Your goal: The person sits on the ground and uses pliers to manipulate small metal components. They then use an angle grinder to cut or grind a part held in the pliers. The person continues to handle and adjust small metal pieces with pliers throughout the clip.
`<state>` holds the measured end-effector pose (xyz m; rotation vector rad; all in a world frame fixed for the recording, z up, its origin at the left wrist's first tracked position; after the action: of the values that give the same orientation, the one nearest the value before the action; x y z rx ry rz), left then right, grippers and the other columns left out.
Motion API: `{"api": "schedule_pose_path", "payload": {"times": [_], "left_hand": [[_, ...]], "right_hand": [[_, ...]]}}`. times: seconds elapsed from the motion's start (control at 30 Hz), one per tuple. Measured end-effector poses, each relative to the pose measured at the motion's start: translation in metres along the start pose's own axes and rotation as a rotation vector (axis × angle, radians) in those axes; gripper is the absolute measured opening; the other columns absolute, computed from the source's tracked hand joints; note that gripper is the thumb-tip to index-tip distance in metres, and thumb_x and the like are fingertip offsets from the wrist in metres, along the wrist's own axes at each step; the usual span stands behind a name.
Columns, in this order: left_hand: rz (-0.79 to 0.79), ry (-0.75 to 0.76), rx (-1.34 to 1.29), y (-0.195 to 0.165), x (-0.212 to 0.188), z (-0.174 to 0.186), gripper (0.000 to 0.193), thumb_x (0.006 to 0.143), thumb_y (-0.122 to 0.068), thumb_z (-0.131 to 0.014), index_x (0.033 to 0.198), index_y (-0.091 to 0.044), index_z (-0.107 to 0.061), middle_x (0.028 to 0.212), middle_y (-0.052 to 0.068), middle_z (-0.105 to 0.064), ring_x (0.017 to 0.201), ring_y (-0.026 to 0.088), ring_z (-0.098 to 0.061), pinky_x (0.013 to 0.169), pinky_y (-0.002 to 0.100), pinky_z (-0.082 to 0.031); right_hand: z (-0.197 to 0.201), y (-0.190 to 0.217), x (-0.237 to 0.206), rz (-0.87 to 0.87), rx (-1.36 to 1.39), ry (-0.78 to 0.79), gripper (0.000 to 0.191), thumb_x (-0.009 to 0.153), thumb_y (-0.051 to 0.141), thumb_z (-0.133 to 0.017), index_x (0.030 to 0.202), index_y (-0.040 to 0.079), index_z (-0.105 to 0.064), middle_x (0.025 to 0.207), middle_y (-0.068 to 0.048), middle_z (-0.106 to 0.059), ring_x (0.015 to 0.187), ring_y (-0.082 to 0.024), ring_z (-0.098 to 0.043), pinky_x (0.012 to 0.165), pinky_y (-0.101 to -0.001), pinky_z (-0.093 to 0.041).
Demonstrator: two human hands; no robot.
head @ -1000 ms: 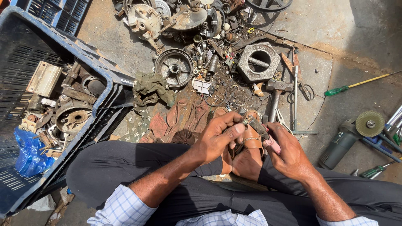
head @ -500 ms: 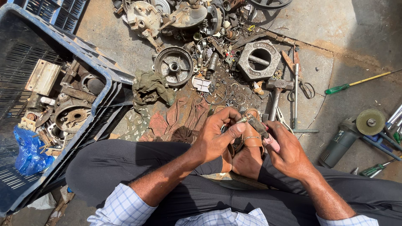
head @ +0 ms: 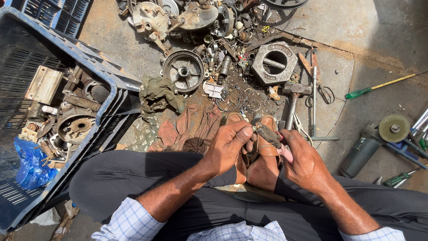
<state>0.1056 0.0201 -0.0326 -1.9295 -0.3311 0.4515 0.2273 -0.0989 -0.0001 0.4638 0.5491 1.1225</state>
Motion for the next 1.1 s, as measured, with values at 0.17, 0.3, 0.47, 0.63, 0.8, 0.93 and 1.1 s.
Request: {"api": "schedule_pose_path", "payload": {"times": [0.17,0.3,0.47,0.63,0.8,0.93,1.1], "left_hand": [[-0.255,-0.217,0.404,-0.042,-0.003,0.008,0.030,0.104,-0.030,-0.064,0.108,0.000,-0.071,0.081,0.004,-0.067,0.074,0.013,-0.063,0.064,0.030,-0.051],[-0.489,-0.306,0.729,-0.072,-0.009,0.004,0.025,0.100,-0.025,-0.072,0.103,0.000,-0.073,0.081,0.009,-0.067,0.073,0.018,-0.065,0.063,0.034,-0.051],[-0.504,-0.285,0.783,-0.069,-0.008,0.006,0.027,0.102,-0.027,-0.068,0.102,0.000,-0.073,0.078,0.008,-0.065,0.074,0.019,-0.063,0.066,0.034,-0.049],[0.051,0.059,0.024,-0.003,0.002,0.000,0.039,0.112,-0.033,-0.053,0.098,-0.001,-0.072,0.075,0.001,-0.063,0.071,0.008,-0.058,0.063,0.025,-0.047],[0.030,0.040,-0.047,0.002,0.002,0.000,0.037,0.111,-0.031,-0.053,0.101,0.000,-0.071,0.077,0.001,-0.063,0.073,0.007,-0.059,0.065,0.024,-0.047],[-0.085,-0.045,0.181,-0.016,0.003,0.006,0.035,0.110,-0.029,-0.058,0.101,0.001,-0.073,0.080,0.003,-0.066,0.073,0.008,-0.058,0.065,0.026,-0.050],[-0.274,-0.208,0.460,-0.049,-0.001,0.013,0.030,0.104,-0.025,-0.067,0.117,0.001,-0.073,0.087,0.008,-0.071,0.077,0.012,-0.068,0.068,0.030,-0.055]], "right_hand": [[-0.007,-0.004,-0.003,0.027,0.107,-0.033,0.060,0.077,-0.001,-0.061,0.136,-0.005,-0.049,0.112,-0.023,-0.061,0.105,-0.041,-0.066,0.090,-0.0460,-0.053],[-0.014,-0.016,-0.006,-0.055,0.163,0.006,0.053,0.086,0.007,-0.065,0.136,-0.003,-0.050,0.114,-0.021,-0.065,0.105,-0.036,-0.069,0.090,-0.0437,-0.054],[-0.018,-0.014,-0.006,-0.052,0.164,0.018,0.054,0.086,0.009,-0.068,0.136,-0.003,-0.051,0.115,-0.022,-0.065,0.107,-0.037,-0.067,0.090,-0.0448,-0.053],[-0.005,0.001,-0.004,0.052,0.160,-0.039,0.053,0.089,0.008,-0.064,0.139,-0.002,-0.049,0.120,-0.023,-0.062,0.109,-0.036,-0.068,0.091,-0.0426,-0.055],[-0.004,-0.001,0.002,-0.005,0.168,0.040,0.064,0.090,0.012,-0.068,0.148,0.000,-0.044,0.124,-0.022,-0.063,0.111,-0.035,-0.067,0.091,-0.0421,-0.055],[0.005,0.008,0.005,0.111,0.093,-0.030,0.065,0.090,0.011,-0.068,0.148,-0.002,-0.043,0.136,-0.025,-0.060,0.121,-0.038,-0.063,0.098,-0.0434,-0.052],[0.019,0.010,0.004,0.153,0.033,-0.116,0.062,0.093,0.012,-0.066,0.148,-0.003,-0.045,0.137,-0.022,-0.062,0.125,-0.038,-0.062,0.102,-0.0445,-0.051]]}}
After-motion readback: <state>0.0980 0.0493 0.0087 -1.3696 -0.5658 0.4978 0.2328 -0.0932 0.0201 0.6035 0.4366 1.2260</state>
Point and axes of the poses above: each hand's wrist, its own x-axis towards the middle knuckle, its own z-axis out of the back of the hand, y = z × x, the point moved 9 cm from there along x, towards the middle knuckle
